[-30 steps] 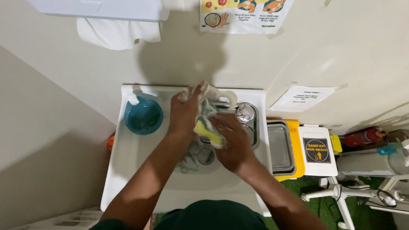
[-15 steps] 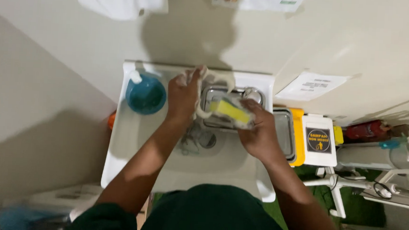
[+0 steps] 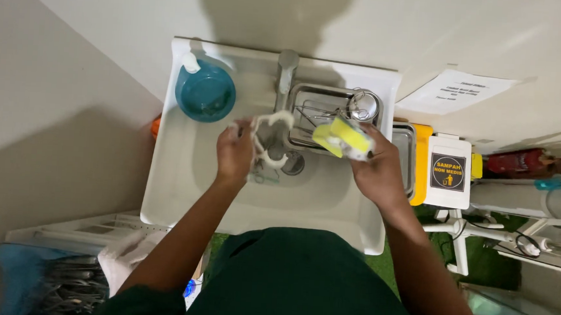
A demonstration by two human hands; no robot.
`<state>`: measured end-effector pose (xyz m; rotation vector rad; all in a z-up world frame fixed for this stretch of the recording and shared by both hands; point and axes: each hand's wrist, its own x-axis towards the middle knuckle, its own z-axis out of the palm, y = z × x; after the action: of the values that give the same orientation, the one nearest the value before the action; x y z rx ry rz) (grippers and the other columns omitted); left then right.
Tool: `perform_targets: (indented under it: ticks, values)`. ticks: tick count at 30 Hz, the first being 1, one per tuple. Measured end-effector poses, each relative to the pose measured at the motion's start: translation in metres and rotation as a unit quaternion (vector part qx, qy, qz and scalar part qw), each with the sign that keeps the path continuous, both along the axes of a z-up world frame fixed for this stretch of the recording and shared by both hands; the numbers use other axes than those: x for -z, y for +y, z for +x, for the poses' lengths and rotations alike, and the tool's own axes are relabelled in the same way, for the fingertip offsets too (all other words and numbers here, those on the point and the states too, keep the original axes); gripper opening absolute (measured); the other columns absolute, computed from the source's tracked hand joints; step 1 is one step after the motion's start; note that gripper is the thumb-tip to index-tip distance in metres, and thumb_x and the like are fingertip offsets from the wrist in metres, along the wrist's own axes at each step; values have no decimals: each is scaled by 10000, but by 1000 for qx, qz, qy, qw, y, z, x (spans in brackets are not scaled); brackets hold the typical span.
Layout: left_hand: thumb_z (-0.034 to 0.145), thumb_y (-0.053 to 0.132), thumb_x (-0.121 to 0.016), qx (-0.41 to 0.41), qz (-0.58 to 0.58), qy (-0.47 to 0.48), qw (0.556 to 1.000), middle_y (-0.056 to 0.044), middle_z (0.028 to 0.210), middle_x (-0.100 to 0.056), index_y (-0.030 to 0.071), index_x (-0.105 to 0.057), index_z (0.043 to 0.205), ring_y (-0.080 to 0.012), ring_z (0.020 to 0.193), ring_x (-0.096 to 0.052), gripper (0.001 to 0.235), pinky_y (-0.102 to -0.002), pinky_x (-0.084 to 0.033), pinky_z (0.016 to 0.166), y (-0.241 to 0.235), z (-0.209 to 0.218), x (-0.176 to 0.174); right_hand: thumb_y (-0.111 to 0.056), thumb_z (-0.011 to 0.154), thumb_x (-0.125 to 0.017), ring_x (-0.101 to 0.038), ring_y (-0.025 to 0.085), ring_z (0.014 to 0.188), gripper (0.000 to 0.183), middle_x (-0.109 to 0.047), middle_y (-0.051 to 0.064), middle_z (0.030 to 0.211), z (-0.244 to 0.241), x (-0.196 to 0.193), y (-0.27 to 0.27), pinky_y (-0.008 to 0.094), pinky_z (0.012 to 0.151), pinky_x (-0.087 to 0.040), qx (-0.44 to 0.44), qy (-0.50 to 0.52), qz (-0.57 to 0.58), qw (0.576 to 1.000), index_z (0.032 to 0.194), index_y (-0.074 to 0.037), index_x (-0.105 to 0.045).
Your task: The person scrubs various metal dental instruments, including forceps and a metal tray, with a yellow sponge and soap in a white sink. The person rinses the sponge and instruments under running water and places the cleaned items back into the tray.
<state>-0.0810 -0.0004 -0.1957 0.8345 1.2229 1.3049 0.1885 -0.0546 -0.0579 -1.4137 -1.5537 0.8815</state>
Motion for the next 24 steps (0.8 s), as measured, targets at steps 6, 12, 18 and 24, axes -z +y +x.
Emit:
perform_targets:
  ticks: [6,12,18,24]
  values:
    - [1059,251,-459,-3,-237,137,962,-47,1018,-664,32,-584,1248,-136,831,-683,315,-311,-570,708,-10,-22,49,12,900,-597,-691,215,1021,413,-699,98,1134,19,69,9,369,904,-575,128,240,-141,952,1310,-26,-555]
    - [1050,243,-556,85,-288,316,900,-235,1159,-715,-69,-614,1286,-319,938,-695,395,-436,-561,864,-12,-52,218,-213,1012,-569,-650,269,1070,418,-624,114,1194,58,117,18,467,964,-556,191,487,-219,824,1395,-65,-492]
    - [864,257,-780,-24,-98,621,777,-454,1279,-486,-250,-459,1294,-641,1216,-427,738,-665,-409,1044,-28,-39,215,-339,1024,-457,-660,287,1092,459,-638,138,1218,76,123,14,498,971,-554,248,514,-262,778,1408,-89,-470]
    - [1058,206,-514,219,-15,578,786,-223,1330,-565,2,-578,1353,-394,1245,-536,365,-539,-423,1076,-4,52,92,-86,972,-620,-649,247,1056,389,-608,89,1186,101,172,0,453,924,-565,183,489,-213,826,1334,-68,-481]
